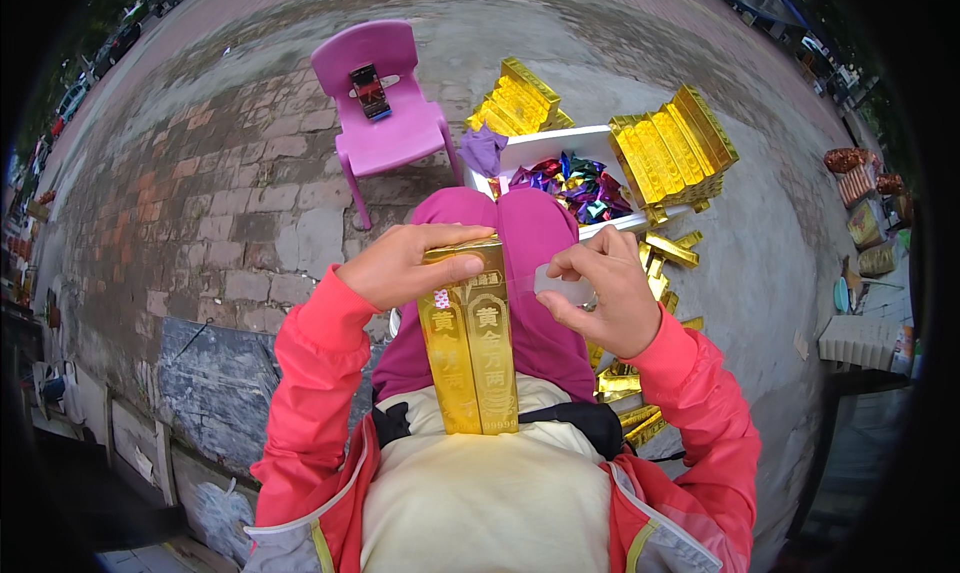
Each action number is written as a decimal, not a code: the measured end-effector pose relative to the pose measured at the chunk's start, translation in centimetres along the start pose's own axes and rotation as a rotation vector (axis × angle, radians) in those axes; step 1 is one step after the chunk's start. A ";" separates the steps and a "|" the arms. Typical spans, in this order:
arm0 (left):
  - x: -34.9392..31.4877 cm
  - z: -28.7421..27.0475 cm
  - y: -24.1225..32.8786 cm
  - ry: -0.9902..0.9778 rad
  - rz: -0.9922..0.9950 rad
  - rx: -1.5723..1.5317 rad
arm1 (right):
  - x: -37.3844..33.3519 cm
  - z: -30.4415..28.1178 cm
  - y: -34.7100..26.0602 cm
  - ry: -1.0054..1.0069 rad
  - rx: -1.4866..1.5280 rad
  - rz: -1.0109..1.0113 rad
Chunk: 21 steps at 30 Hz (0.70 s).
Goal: The person sits on the ground and repeatedly tapes gold-colored paper bars together using clear adhesive tape. They pick up bars, align them, apply tape to the seam, and set the joined bars aside. The process is repeated for multiple bars throughout the clip.
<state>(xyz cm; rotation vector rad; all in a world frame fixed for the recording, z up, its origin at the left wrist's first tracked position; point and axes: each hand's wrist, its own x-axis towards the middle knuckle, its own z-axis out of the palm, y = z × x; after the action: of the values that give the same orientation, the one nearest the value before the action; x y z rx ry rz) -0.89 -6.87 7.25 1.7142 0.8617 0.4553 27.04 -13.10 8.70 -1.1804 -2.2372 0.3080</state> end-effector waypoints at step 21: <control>-1.6 -0.6 -0.1 0.009 0.118 0.093 | 0.1 5.6 5.6 -0.110 0.353 0.138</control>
<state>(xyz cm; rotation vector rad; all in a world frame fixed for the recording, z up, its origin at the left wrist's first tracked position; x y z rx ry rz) -2.42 -7.67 7.60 1.8573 0.8017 0.5094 27.44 -9.39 1.75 -1.1474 -2.0828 0.8051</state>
